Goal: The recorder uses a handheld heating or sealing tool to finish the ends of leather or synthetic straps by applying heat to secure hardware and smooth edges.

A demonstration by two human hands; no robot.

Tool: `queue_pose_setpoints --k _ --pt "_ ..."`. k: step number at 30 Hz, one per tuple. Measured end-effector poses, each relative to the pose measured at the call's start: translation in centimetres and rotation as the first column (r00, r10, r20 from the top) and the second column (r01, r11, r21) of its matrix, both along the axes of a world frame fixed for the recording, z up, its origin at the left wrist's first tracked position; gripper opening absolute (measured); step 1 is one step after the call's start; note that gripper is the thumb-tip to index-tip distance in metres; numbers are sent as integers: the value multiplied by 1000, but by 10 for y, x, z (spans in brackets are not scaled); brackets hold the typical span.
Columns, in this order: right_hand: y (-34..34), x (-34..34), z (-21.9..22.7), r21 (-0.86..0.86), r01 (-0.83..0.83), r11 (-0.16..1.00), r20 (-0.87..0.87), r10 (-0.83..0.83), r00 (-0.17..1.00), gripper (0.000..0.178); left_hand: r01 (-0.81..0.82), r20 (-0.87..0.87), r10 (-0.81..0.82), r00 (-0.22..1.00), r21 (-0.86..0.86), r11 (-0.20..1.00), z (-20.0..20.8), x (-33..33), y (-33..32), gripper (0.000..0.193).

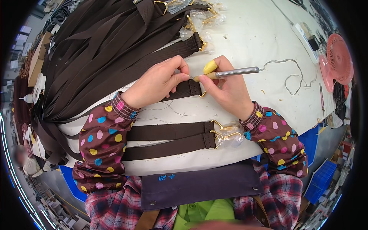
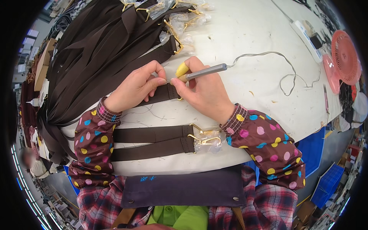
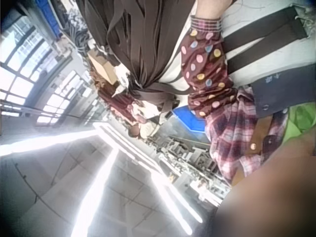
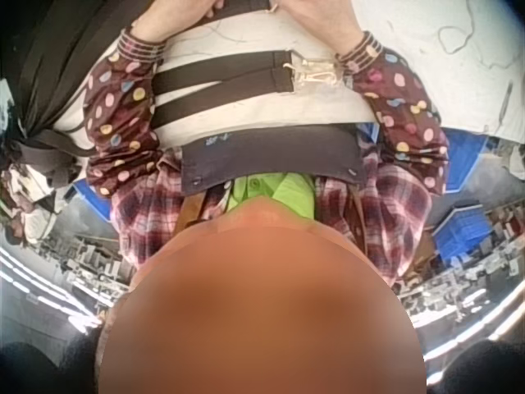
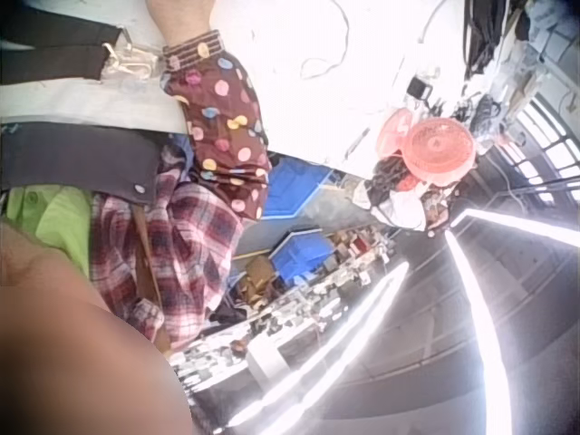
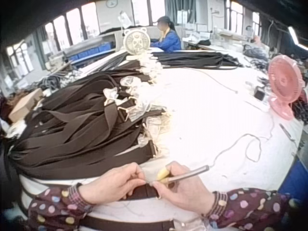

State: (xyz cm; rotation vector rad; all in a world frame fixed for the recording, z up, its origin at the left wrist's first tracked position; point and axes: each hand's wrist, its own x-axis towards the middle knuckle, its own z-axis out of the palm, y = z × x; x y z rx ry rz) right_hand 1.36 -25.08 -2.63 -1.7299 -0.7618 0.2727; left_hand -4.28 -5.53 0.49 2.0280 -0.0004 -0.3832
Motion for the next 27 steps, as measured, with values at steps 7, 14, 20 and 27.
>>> queue_pose_setpoints --k 7,14,20,27 --pt "0 1 -1 0 0 1000 24 0 1000 22 -46 -26 45 999 -34 998 -3 1 3 14" --pt "-3 0 3 61 47 997 -34 -45 998 21 78 369 -156 916 218 973 -11 -1 5 11" --pt "-1 1 -1 15 39 999 -23 -39 999 23 45 271 -104 957 217 975 -7 1 3 10" --pt "-1 1 0 7 41 999 -13 -41 999 23 17 257 -85 963 255 967 -8 0 0 15"
